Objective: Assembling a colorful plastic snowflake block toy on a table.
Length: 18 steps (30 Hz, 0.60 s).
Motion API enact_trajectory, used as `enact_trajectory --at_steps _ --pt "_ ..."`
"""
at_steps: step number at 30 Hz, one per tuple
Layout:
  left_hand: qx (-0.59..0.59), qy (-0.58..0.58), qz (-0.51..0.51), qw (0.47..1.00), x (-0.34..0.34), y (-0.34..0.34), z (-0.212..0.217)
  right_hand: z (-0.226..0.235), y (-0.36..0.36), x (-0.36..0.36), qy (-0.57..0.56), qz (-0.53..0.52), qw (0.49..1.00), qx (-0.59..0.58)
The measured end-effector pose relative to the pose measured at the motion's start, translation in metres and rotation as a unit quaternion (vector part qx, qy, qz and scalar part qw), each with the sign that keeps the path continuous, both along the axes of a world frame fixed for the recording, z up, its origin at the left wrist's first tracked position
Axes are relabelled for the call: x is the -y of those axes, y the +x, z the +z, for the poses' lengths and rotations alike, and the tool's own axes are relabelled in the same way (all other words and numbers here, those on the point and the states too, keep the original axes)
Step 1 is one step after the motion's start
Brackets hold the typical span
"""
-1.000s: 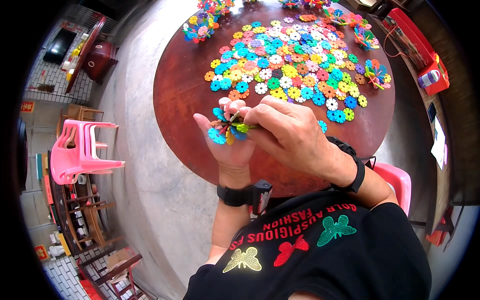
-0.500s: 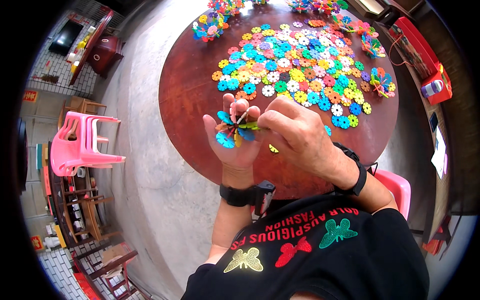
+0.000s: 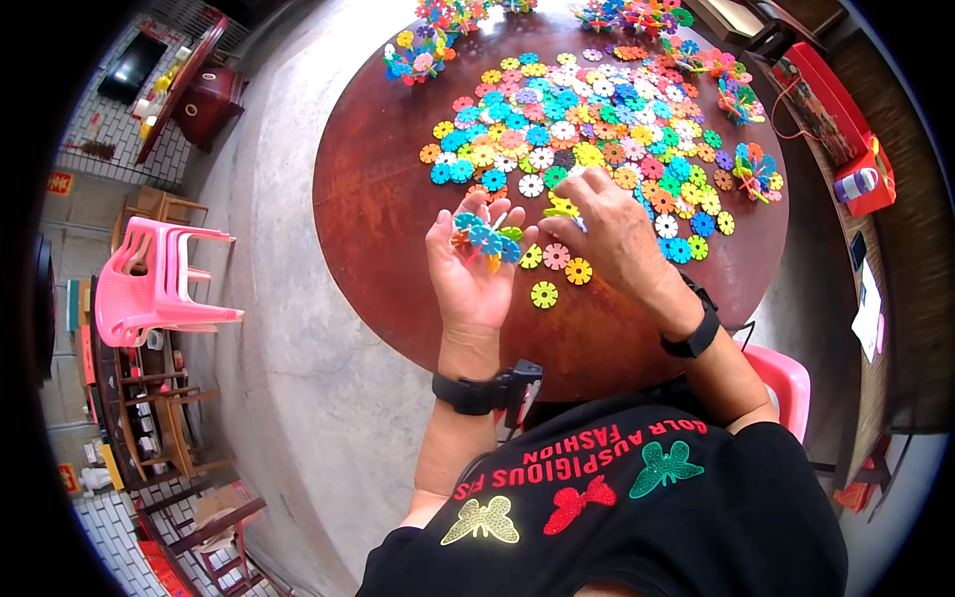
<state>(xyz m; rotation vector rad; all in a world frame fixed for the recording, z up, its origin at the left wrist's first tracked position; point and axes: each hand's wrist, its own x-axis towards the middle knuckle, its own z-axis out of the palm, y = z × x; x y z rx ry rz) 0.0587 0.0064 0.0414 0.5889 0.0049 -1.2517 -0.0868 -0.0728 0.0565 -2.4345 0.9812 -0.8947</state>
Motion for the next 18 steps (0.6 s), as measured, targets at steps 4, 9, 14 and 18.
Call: enact_trajectory --at_steps 4,9,14,18 --pt "0.104 -0.027 0.001 0.994 -0.001 -0.004 0.0 0.027 0.02 -0.021 0.082 0.124 0.989 0.026" --pt "0.283 -0.007 0.08 0.956 0.002 -0.023 0.007 0.021 0.037 -0.021 0.051 0.134 0.988 0.06" --pt "0.253 0.02 0.103 0.962 -0.002 -0.012 -0.001 0.016 0.046 -0.028 0.051 0.133 0.989 0.04" --pt "0.267 0.011 0.151 0.952 0.003 -0.005 -0.003 0.018 0.051 -0.041 -0.024 0.103 0.994 0.026"
